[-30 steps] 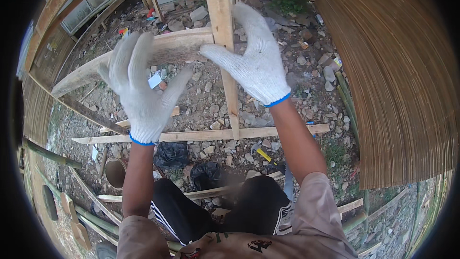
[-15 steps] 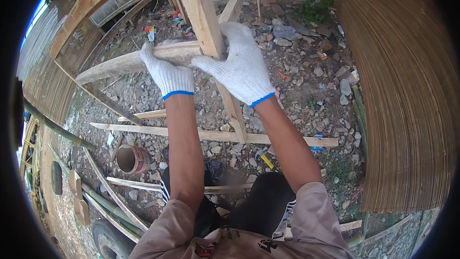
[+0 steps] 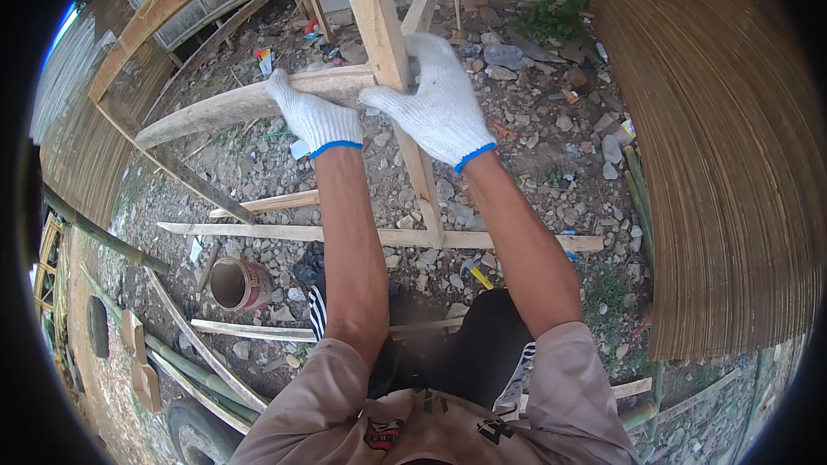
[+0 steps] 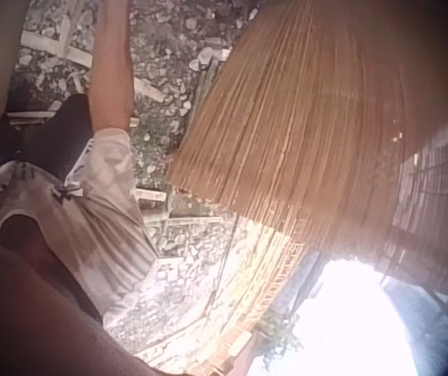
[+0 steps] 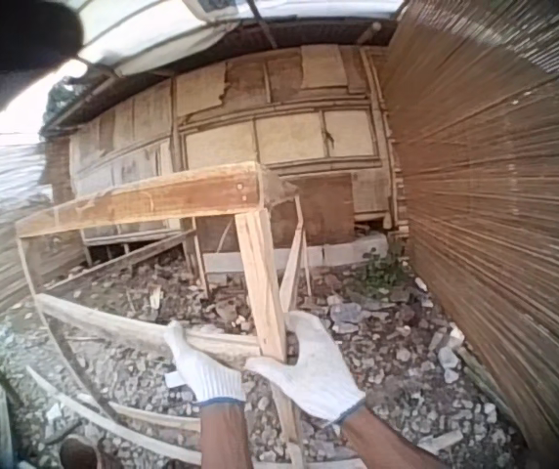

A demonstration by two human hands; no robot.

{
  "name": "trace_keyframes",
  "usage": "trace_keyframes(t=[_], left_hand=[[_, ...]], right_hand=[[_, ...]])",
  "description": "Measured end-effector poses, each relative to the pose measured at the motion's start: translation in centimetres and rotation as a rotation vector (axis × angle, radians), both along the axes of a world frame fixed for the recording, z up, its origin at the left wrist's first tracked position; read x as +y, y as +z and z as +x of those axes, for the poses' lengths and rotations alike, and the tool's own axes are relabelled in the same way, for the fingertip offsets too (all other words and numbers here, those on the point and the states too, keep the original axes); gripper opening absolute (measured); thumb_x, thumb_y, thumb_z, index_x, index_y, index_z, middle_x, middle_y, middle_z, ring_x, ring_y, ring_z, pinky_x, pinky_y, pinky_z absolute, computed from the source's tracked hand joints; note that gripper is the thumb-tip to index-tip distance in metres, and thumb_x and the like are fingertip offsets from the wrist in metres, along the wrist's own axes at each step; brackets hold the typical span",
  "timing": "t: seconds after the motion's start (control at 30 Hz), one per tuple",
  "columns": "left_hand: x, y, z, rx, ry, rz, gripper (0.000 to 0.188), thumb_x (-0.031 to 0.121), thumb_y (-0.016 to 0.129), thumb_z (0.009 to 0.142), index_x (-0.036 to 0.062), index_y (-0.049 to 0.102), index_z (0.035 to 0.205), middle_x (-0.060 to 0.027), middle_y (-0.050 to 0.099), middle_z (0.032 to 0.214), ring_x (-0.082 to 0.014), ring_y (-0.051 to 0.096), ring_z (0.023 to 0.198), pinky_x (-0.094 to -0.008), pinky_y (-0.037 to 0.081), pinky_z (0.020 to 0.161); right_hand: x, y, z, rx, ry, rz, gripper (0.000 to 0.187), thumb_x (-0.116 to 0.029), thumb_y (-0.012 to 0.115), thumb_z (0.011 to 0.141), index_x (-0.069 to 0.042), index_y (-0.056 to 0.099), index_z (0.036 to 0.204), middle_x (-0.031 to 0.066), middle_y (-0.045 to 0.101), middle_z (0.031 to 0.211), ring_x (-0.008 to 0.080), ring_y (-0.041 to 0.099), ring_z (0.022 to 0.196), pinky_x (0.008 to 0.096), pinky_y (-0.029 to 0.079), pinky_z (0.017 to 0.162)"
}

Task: Assembling a wooden structure by hammering boards together.

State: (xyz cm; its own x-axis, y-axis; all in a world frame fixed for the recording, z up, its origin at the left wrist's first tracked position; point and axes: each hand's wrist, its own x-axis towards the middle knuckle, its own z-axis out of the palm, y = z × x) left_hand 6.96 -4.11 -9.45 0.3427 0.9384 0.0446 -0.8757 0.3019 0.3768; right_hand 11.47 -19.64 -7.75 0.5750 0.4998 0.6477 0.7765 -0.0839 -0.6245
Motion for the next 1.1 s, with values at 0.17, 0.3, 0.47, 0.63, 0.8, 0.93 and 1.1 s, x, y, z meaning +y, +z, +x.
trace_keyframes(t=[0.17, 0.3, 0.47, 0.63, 0.8, 0.93, 1.1], left_hand=[[0.1, 0.1, 0.4, 0.020, 0.026, -0.009, 0.065, 0.051, 0.072, 0.092, 0.0004, 0.052, 0.128, -0.0145, 0.057, 0.124, -0.0291, 0.057, 0.111, -0.0496, 0.047, 0.098], [-0.8, 0.5, -0.1, 0.006, 0.011, 0.008, 0.067, 0.051, 0.070, 0.090, 0.0038, 0.050, 0.134, -0.0143, 0.056, 0.125, -0.0310, 0.057, 0.114, -0.0518, 0.045, 0.102], [-0.6, 0.6, -1.4, 0.166, 0.011, 0.048, 0.082, 0.059, 0.064, 0.087, 0.0123, 0.038, 0.149, -0.0176, 0.044, 0.145, -0.0341, 0.046, 0.131, -0.0578, 0.037, 0.110], [-1.3, 0.7, -0.2, 0.141, -0.005, 0.009, 0.052, 0.050, 0.059, 0.092, 0.0053, 0.054, 0.119, -0.0171, 0.059, 0.114, -0.0341, 0.057, 0.109, -0.0559, 0.043, 0.103], [0.2, 0.9, -0.6, 0.161, 0.036, 0.193, 0.051, 0.047, 0.052, 0.095, 0.0007, 0.054, 0.118, -0.0197, 0.058, 0.122, -0.0363, 0.055, 0.119, -0.0572, 0.040, 0.112], [0.5, 0.9, -0.3, 0.235, 0.051, 0.254, 0.050, 0.043, 0.046, 0.097, -0.0014, 0.053, 0.118, -0.0207, 0.057, 0.118, -0.0370, 0.056, 0.121, -0.0589, 0.040, 0.111], [3.1, 0.5, -1.0, 0.234, 0.083, 0.314, 0.051, 0.043, 0.046, 0.098, -0.0038, 0.053, 0.117, -0.0203, 0.056, 0.117, -0.0372, 0.055, 0.121, -0.0582, 0.041, 0.111]], right_hand=[[-0.5, 0.7, 0.0, 0.029, -0.011, -0.078, 0.091, -0.048, 0.088, 0.075, 0.007, 0.055, 0.139, 0.0230, 0.058, 0.139, 0.0320, 0.058, 0.128, 0.0413, 0.047, 0.109], [-1.2, 0.1, 0.9, 0.100, 0.089, -0.065, 0.083, -0.044, 0.084, 0.082, 0.002, 0.054, 0.143, 0.0193, 0.058, 0.140, 0.0281, 0.059, 0.128, 0.0416, 0.051, 0.103], [-7.0, -7.1, 3.1, 0.583, 0.241, 0.254, 0.053, -0.027, 0.072, 0.098, -0.001, 0.057, 0.141, 0.0148, 0.056, 0.145, 0.0251, 0.060, 0.126, 0.0381, 0.052, 0.104], [-19.7, -32.5, 5.7, 0.676, -0.320, -0.074, 0.046, -0.029, 0.068, 0.100, -0.006, 0.062, 0.139, 0.0132, 0.066, 0.135, 0.0223, 0.062, 0.126, 0.0352, 0.048, 0.107], [-23.2, -44.4, -1.4, 0.602, -0.559, -0.604, 0.039, -0.030, 0.066, 0.093, -0.007, 0.070, 0.124, 0.0198, 0.069, 0.129, 0.0363, 0.065, 0.119, 0.0441, 0.051, 0.104], [-24.3, -47.1, -2.5, 0.398, -0.790, -0.623, 0.032, -0.030, 0.070, 0.090, -0.008, 0.072, 0.114, 0.0181, 0.072, 0.114, 0.0388, 0.066, 0.108, 0.0484, 0.050, 0.098], [-20.7, -45.8, -3.8, 0.169, -0.384, -0.790, 0.033, -0.042, 0.072, 0.087, -0.013, 0.073, 0.104, 0.0104, 0.068, 0.095, 0.0332, 0.064, 0.102, 0.0484, 0.049, 0.088]])
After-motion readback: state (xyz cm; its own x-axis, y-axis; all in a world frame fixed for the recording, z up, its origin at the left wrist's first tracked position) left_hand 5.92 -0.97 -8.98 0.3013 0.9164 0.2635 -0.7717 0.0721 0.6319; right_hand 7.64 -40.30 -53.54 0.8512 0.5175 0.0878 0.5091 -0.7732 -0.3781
